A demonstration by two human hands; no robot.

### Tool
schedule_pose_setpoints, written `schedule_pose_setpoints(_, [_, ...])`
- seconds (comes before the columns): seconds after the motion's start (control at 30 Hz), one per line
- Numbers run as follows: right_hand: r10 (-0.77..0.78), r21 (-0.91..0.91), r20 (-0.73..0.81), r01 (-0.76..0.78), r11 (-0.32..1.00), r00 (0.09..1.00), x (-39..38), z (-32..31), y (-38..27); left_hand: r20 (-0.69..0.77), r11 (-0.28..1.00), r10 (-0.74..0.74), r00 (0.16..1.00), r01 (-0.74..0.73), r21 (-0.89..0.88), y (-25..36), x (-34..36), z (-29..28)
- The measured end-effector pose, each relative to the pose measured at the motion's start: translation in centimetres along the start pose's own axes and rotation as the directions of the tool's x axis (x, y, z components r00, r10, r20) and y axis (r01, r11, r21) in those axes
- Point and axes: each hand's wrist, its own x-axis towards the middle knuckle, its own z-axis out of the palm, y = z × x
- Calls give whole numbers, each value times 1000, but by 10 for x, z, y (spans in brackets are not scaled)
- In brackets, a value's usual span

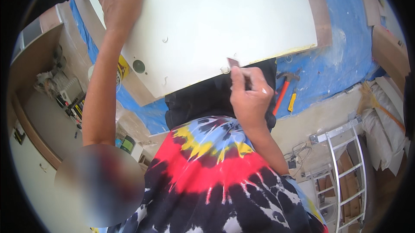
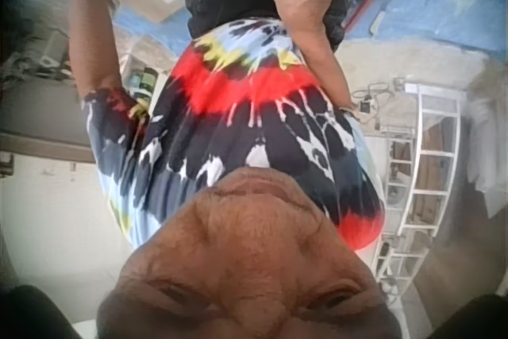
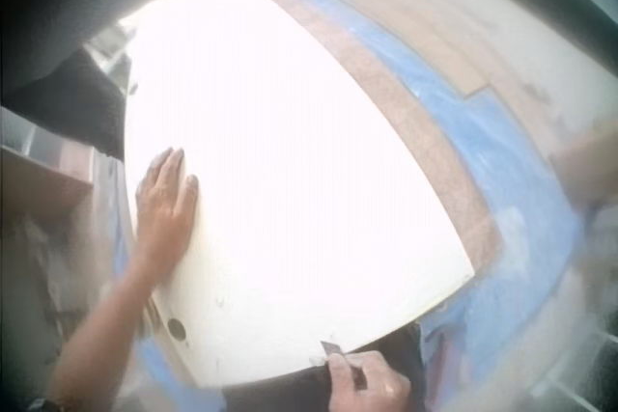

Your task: The person trims the edge of a white cabinet door using a utility knife and a metal file. They scrape away excess material along the edge and then smooth the surface with the file.

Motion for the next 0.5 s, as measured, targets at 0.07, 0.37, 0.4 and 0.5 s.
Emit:
schedule_pose_setpoints(0.07, [28, -32, -37, -29, 999, 999, 7, -21, 3, -5, 1000, 2, 1000, -2, -3, 0, 4, -2])
schedule_pose_setpoints(0.37, [-547, 23, 215, 556, 831, 809, 10, -30, 26, -45, 1000, 13, 999, -12, 15, -4, 0, 2])
schedule_pose_setpoints(0.4, [-558, 2, 259, 578, 816, 788, 10, -31, 29, -59, 1000, 26, 998, -25, 9, -6, 1, 2])
schedule_pose_setpoints(0.5, [-589, -5, 242, 608, 794, 771, 5, -33, 31, -90, 999, 48, 995, -46, 26, -5, -2, 2])
